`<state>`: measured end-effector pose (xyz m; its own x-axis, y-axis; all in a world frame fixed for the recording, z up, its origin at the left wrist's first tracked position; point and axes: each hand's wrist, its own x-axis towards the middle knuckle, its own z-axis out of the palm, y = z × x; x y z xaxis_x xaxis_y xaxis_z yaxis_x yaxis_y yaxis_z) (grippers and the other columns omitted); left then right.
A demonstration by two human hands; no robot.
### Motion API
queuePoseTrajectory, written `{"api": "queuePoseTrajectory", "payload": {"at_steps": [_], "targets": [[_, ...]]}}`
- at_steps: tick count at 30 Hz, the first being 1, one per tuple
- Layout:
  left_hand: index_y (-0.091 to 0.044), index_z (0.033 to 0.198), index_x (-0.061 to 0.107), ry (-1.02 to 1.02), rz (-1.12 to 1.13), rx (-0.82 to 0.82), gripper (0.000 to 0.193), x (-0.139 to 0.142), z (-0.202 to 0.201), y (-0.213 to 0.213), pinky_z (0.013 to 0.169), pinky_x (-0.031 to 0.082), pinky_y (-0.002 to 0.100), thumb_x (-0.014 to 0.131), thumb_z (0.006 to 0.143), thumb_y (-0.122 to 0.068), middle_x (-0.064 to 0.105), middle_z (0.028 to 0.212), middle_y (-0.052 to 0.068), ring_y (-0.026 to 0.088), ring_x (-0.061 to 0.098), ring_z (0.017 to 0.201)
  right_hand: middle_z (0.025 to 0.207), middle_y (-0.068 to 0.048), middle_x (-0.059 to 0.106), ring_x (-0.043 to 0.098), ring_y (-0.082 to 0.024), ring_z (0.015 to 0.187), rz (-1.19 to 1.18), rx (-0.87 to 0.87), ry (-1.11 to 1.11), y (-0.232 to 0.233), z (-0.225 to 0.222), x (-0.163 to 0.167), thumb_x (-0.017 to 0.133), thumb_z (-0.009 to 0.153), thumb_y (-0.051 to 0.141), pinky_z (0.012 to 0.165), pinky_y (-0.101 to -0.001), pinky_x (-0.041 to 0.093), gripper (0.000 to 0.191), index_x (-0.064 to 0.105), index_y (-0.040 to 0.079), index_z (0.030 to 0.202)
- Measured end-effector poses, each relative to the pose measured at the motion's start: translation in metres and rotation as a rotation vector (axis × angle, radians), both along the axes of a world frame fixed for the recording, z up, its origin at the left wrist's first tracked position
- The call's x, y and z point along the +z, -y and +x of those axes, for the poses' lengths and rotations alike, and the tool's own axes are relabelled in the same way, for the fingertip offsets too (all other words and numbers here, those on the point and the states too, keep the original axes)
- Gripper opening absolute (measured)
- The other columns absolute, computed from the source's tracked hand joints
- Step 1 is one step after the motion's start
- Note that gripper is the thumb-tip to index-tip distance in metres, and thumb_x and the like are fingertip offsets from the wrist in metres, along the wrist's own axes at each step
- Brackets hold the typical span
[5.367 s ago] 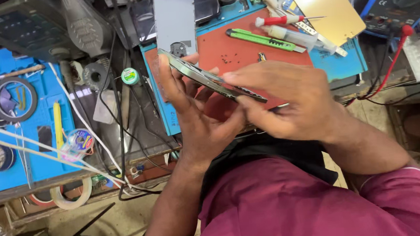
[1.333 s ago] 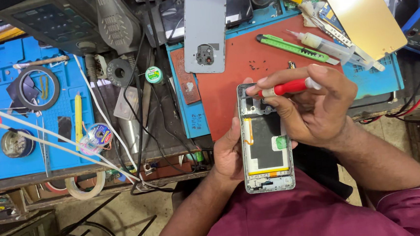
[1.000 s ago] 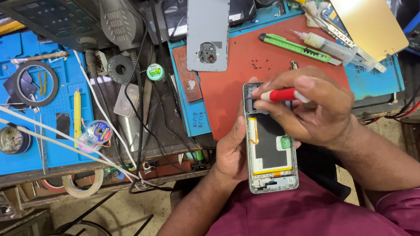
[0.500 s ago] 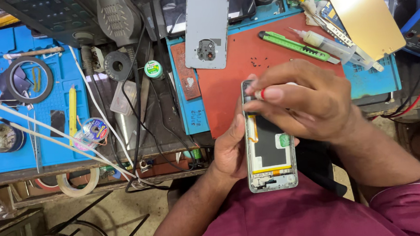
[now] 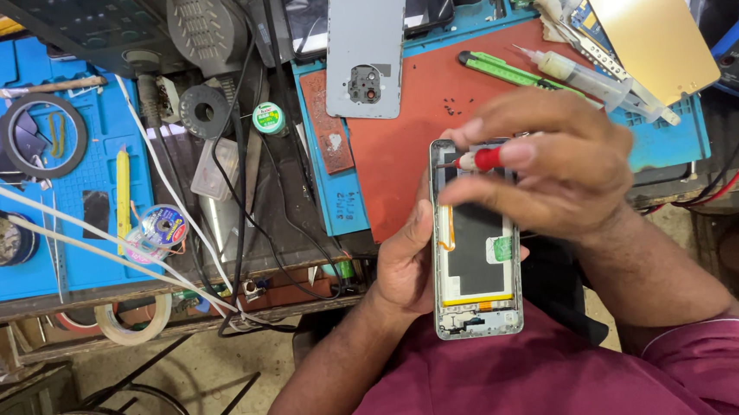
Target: The person uses a red-handled screwdriver to remove screws from a smartphone's internal frame. They then detach the screen assembly, remove the battery, and place the components on the workbench.
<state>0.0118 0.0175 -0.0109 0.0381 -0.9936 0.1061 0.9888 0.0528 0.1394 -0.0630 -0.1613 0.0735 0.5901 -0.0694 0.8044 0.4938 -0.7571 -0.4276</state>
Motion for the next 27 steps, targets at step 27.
{"api": "queuePoseTrajectory", "payload": {"at_steps": [27], "targets": [[-0.019,0.171,0.008,0.051,0.016,0.031,0.074,0.014,0.002,0.004,0.115,0.046,0.058,0.049,0.115,-0.045,0.034,0.163,0.015,0.029,0.049,0.143,0.122,-0.016,0.064,0.073,-0.024,0.104,0.142,-0.107,-0.207,-0.007,-0.008,0.017,0.086,0.087,-0.002,0.082,-0.0343,0.066,0.062,0.049,0.006,0.135]]}}
